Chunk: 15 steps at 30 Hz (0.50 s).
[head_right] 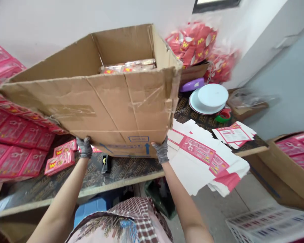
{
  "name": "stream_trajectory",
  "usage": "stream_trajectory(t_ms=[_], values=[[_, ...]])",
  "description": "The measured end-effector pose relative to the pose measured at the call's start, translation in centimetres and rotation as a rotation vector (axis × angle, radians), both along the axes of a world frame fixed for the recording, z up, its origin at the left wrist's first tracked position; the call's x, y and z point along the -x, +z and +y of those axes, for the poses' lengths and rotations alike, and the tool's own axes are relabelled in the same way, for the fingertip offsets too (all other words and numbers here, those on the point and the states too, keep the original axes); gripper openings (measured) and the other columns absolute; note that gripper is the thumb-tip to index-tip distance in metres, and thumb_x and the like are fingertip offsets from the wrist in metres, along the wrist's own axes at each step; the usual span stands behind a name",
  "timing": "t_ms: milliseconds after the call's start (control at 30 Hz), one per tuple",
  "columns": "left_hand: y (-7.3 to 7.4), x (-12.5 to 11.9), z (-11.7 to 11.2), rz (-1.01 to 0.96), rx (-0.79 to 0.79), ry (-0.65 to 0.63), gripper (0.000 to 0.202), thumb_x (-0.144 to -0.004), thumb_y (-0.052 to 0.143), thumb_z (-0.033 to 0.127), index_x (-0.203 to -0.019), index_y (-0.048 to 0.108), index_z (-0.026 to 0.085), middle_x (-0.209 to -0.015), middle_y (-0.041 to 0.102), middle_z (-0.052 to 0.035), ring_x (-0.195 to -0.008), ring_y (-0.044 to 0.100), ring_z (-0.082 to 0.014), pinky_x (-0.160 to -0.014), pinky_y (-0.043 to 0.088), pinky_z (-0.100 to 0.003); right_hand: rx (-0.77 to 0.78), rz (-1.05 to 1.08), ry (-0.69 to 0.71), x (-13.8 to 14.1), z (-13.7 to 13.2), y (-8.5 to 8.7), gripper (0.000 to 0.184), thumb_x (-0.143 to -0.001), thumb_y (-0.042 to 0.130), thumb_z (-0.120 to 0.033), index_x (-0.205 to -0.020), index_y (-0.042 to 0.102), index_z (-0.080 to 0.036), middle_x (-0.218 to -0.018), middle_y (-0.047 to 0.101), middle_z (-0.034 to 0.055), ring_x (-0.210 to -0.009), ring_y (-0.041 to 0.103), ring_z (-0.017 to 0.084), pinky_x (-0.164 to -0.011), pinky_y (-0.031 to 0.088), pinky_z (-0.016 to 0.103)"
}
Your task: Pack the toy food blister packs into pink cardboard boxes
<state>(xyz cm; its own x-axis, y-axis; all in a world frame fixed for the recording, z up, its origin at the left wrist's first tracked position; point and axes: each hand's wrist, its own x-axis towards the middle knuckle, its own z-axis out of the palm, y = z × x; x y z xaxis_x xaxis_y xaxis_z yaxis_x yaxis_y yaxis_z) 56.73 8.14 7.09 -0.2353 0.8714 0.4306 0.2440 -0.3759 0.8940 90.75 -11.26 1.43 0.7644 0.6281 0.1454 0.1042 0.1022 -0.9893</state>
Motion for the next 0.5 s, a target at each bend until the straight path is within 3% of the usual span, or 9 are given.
stream_trajectory(t_ms=[133, 300, 400, 500], values=[[-1.6, -1.8, 3.8, -0.020, -0.040, 0.037, 0.094, -0.060, 0.065, 0.085, -0.124, 0.051, 0.018, -0.110, 0.068, -0.0118, -0.103, 0.067, -0.0299, -0.091, 0.056, -0.046, -0.009, 0.003, -0.226, 0.2, 1.5, -1.6, 0.086, -0.057, 0.079, -0.070, -0.128, 0.056, -0.028, -0.123, 0.068, 0.0129, -0.117, 0.064, 0.032, -0.096, 0.057, 0.055], [-0.8, -3.9, 12.0, -0.023, -0.084, -0.058, 0.087, -0.067, 0.068, 0.078, -0.126, 0.051, 0.016, -0.117, 0.067, -0.0130, -0.115, 0.063, -0.0296, -0.098, 0.055, -0.045, -0.014, 0.006, -0.300, 1.1, 6.8, -1.4, 0.090, -0.057, 0.080, -0.066, -0.130, 0.052, -0.022, -0.124, 0.067, 0.0143, -0.114, 0.064, 0.029, -0.099, 0.055, 0.050], [-0.4, -5.4, 17.7, -0.132, -0.082, -0.165, 0.080, -0.072, 0.076, 0.063, -0.126, 0.048, 0.011, -0.122, 0.066, -0.0136, -0.120, 0.060, -0.0247, -0.104, 0.052, -0.040, 0.131, -0.015, -0.344, 0.7, 11.6, -0.4, 0.082, -0.065, 0.081, -0.054, -0.133, 0.050, -0.019, -0.118, 0.069, 0.0128, -0.109, 0.066, 0.025, -0.098, 0.055, 0.043], [-0.5, -7.4, 22.4, -0.183, -0.016, -0.246, 0.073, -0.080, 0.077, 0.042, -0.131, 0.041, 0.004, -0.123, 0.064, -0.0133, -0.116, 0.060, -0.0171, -0.105, 0.049, -0.036, 0.337, -0.115, -0.371, -1.6, 16.1, 1.1, 0.071, -0.076, 0.079, -0.045, -0.134, 0.052, -0.016, -0.113, 0.070, 0.0126, -0.101, 0.068, 0.022, -0.093, 0.057, 0.039]])
